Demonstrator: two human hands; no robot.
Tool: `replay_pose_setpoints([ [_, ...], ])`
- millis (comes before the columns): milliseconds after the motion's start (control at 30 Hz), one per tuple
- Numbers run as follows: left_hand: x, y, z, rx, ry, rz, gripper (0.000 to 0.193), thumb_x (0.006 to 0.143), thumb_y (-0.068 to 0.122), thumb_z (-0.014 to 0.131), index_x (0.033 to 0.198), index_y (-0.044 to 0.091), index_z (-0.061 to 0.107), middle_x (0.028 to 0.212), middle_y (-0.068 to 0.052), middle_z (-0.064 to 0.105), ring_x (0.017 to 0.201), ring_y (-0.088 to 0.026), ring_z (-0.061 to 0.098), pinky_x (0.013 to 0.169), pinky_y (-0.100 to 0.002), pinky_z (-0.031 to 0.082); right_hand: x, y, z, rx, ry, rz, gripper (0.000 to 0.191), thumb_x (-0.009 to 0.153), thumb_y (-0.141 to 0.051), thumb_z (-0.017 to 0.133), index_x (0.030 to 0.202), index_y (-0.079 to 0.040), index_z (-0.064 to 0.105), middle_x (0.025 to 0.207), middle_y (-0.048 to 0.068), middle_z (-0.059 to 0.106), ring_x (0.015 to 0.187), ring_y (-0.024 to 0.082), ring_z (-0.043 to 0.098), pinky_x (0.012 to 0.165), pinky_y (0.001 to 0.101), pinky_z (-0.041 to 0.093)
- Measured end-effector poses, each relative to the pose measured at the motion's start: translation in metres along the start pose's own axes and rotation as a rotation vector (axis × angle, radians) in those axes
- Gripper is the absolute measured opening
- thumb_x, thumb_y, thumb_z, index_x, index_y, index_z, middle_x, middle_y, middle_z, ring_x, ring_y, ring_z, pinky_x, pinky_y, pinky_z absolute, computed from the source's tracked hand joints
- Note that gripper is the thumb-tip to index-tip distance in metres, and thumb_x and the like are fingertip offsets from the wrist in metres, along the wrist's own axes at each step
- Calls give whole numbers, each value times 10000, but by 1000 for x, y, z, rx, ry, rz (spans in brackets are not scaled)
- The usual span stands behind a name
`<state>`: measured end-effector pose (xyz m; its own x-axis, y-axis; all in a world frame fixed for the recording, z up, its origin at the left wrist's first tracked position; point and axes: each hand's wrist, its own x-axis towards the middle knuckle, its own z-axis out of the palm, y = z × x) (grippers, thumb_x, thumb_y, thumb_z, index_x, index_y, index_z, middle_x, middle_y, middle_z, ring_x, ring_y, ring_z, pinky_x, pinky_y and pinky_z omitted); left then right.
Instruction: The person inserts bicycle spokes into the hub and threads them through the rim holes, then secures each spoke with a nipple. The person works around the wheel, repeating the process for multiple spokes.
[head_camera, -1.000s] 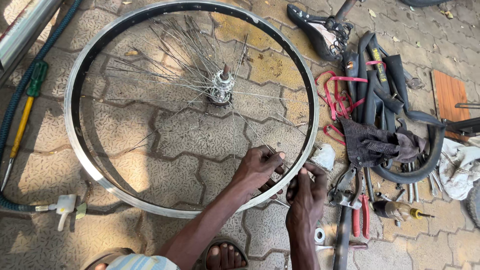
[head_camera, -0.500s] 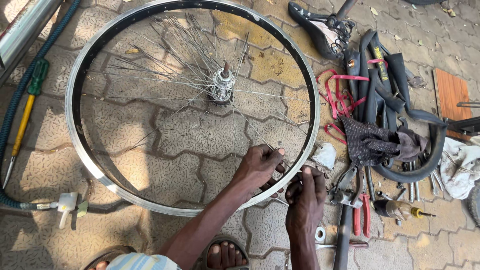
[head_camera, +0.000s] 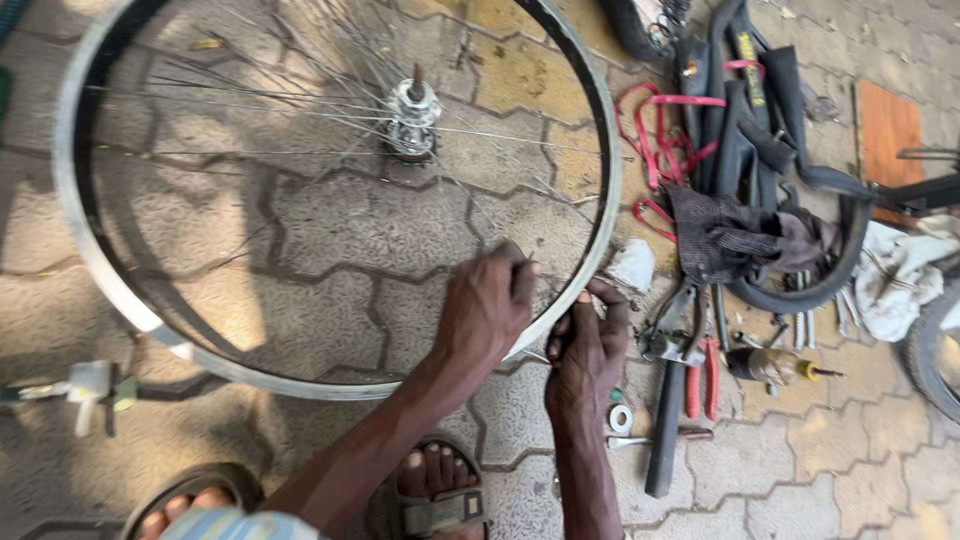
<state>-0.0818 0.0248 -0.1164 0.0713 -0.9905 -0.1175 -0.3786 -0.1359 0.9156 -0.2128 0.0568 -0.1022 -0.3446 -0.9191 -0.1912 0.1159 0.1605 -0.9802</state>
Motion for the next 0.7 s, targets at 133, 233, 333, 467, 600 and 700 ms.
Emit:
replay_pose_setpoints([
  [133,-3,-22,-27,383,618,415,361,978,206,615,1190,-66,509,987,-218,582,715,-246,609,500,-288,549,7,-4,4,97,-8,35,270,997,-123,613,1240,-44,526,686,-3,530,533,45,469,389,187,332],
  [233,4,-35,-50,236,157,217,319,1037,247,554,1112,-58,502,951,-192,612,738,-247,611,582,-308,572,16,-11,6,125,-2,29,269,1002,-142,627,1232,-42,531,681,-9,529,513,45,454,379,186,327],
  [333,-1,-33,-56,-387,-677,-286,245,1109,196,449,1105,-26,553,888,-198,723,595,-233,627,427,-304,528,28,-14,3,112,-17,-20,255,1011,-178,646,1201,-34,556,659,-2,523,470,47,432,372,184,320],
  [467,-17,-14,-27,-606,-551,-577,206,1049,198,452,1167,32,417,846,-165,635,568,-279,687,417,-342,598,43,-13,-15,170,49,75,236,1047,-225,585,1172,-26,590,719,4,557,503,40,473,393,172,350],
  [600,-11,-7,24,-435,-202,-126,236,1083,175,354,1254,12,345,810,-164,658,586,-213,699,376,-285,594,49,-9,-41,527,250,304,238,1070,-141,518,1195,53,575,953,94,631,792,130,611,694,205,546],
  [700,-4,-16,50,-481,-172,-80,202,1098,199,344,1168,11,367,804,-140,625,563,-201,687,369,-286,583,40,-3,-55,503,281,482,261,1060,-73,468,1227,107,556,1133,182,643,1044,223,661,933,304,574],
])
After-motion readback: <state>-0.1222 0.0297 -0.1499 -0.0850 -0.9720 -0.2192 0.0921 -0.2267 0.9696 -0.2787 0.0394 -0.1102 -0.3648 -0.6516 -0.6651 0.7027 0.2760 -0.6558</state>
